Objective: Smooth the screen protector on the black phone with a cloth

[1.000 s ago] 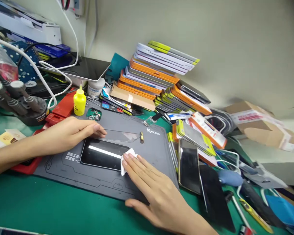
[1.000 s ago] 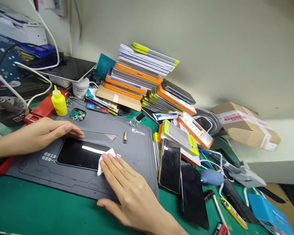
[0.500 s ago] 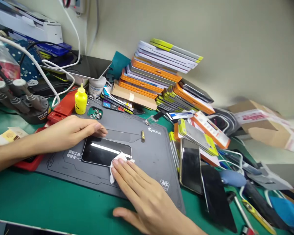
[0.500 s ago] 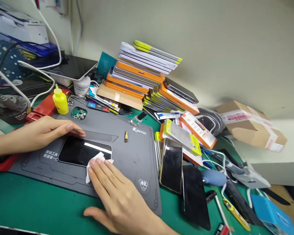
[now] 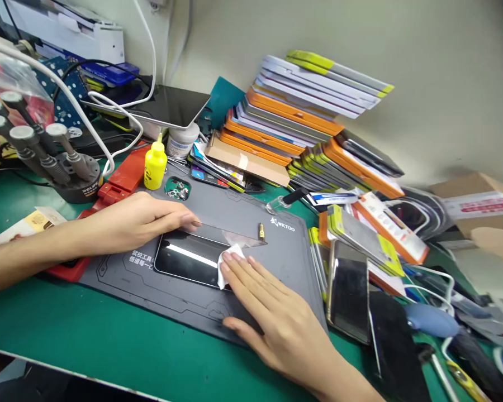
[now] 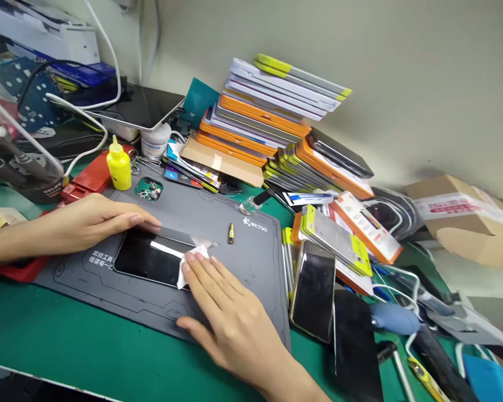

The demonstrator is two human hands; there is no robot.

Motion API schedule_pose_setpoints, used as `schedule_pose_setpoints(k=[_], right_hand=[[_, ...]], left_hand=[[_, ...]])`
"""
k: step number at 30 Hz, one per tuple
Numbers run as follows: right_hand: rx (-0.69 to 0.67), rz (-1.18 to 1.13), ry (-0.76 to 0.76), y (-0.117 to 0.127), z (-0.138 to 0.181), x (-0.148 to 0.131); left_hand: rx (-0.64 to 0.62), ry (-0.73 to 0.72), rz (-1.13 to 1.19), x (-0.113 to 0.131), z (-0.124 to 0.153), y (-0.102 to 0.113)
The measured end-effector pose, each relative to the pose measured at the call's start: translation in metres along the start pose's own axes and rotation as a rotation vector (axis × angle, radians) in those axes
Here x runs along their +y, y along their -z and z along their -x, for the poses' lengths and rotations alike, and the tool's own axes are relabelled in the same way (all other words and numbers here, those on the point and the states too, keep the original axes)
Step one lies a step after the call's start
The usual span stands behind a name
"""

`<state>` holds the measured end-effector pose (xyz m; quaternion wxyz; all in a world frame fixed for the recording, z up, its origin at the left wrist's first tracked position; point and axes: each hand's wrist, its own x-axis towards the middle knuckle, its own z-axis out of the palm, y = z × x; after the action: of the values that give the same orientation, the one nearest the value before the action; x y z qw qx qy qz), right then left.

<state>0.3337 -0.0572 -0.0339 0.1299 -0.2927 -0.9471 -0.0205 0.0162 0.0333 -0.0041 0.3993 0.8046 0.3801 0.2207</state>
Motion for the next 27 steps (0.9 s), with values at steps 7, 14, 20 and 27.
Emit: schedule_pose_setpoints(k=[7,14,20,27], right_hand=[[0.035,-0.033,0.006,0.000,0.000,0.003],[0.246,-0.078,0.037,0.001,0.014,0.020],[0.350,0.032,-0.168,0.011,0.023,0.039],[0.247,0.125,-0.388,0.009,0.022,0.041]], left_hand=[[-0.004,-0.029,-0.051,0.000,0.001,0.000],[-0.102,-0.100,-0.147,-0.003,0.002,0.005],[-0.188,-0.172,-0.333,-0.002,0.006,0.012],[-0.241,-0.215,-0.542,-0.006,0.014,0.010]])
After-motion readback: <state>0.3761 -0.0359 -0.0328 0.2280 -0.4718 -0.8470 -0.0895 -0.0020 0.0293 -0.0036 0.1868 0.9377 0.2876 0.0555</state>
